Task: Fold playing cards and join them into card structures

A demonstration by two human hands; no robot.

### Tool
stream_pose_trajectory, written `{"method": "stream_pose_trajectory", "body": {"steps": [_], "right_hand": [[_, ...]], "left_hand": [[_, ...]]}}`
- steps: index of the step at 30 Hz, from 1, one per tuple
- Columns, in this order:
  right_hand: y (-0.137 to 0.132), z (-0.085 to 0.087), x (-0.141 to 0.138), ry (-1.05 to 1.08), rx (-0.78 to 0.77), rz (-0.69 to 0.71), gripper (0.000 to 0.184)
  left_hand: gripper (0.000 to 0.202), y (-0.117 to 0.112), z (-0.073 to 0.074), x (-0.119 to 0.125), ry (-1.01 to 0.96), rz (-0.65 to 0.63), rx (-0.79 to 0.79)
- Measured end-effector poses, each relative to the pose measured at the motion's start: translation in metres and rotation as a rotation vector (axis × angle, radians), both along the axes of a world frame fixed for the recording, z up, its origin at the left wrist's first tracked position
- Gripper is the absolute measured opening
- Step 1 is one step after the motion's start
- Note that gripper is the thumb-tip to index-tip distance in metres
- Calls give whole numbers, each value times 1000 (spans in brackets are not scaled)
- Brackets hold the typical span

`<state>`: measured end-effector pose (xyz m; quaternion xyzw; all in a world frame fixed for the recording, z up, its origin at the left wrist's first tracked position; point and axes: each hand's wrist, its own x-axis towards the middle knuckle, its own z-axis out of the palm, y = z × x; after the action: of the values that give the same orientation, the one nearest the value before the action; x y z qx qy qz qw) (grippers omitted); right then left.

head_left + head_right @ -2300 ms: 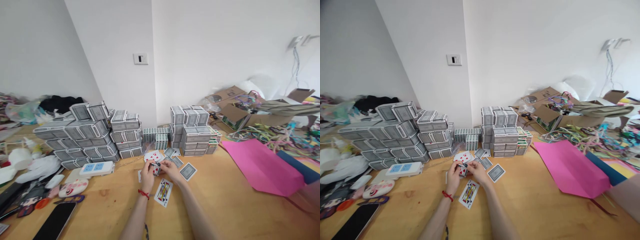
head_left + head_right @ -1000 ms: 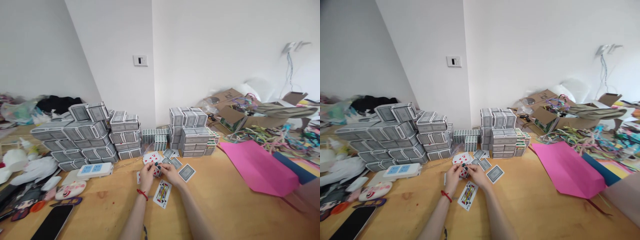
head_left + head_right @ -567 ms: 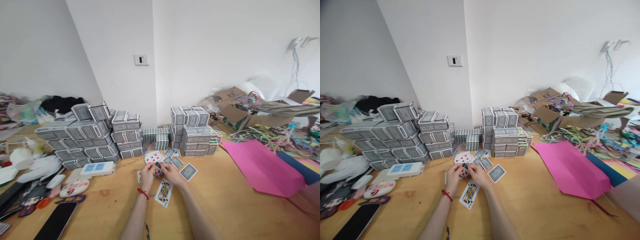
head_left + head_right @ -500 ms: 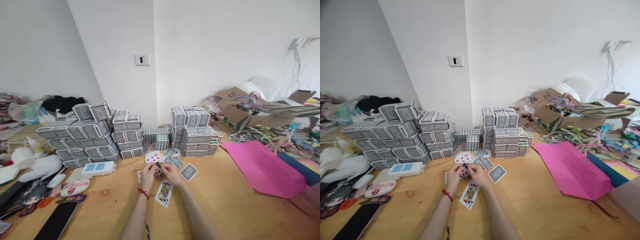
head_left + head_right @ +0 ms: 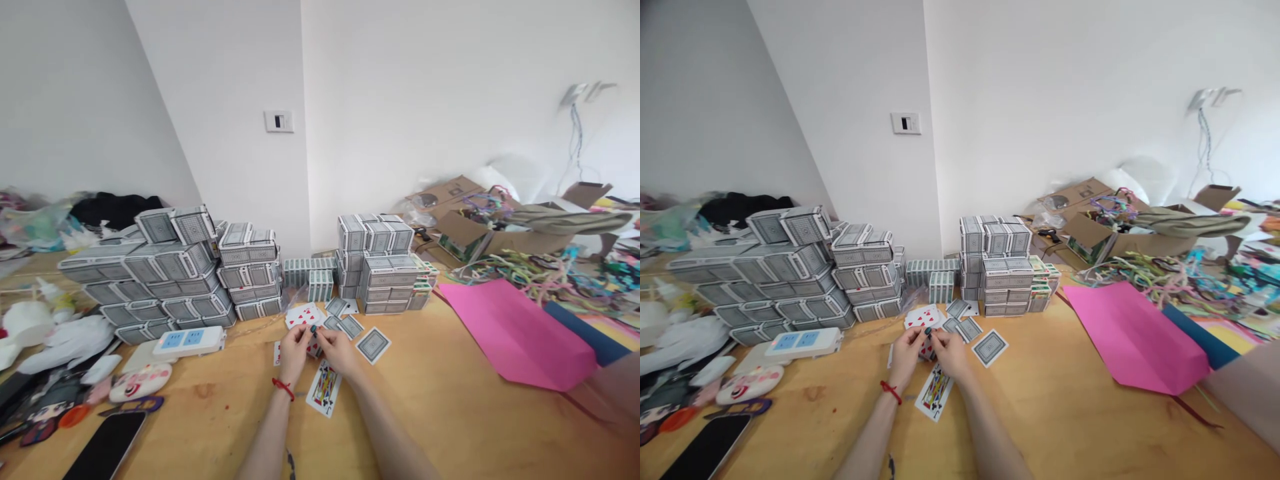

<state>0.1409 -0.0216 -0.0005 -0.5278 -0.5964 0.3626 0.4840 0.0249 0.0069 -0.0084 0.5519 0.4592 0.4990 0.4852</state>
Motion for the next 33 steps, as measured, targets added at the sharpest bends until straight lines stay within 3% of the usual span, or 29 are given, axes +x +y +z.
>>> {"method": "stream_pose_trajectory", "body": {"steps": [8,16,27,33], "right_hand": [[3,-2,0,-6,23,-24,33],[1,1,0,67,-4,76,35],[0,0,-5,48,0,-64,36],[2,0,-6,106,-37,-15,32]], "left_hand": [[28,0,-2,-1,26,15,-12],[29,0,-6,-2,95,54,17],[30,0,-5,1,190,33,93],[27,-3,-5,2,255,100,123]]}}
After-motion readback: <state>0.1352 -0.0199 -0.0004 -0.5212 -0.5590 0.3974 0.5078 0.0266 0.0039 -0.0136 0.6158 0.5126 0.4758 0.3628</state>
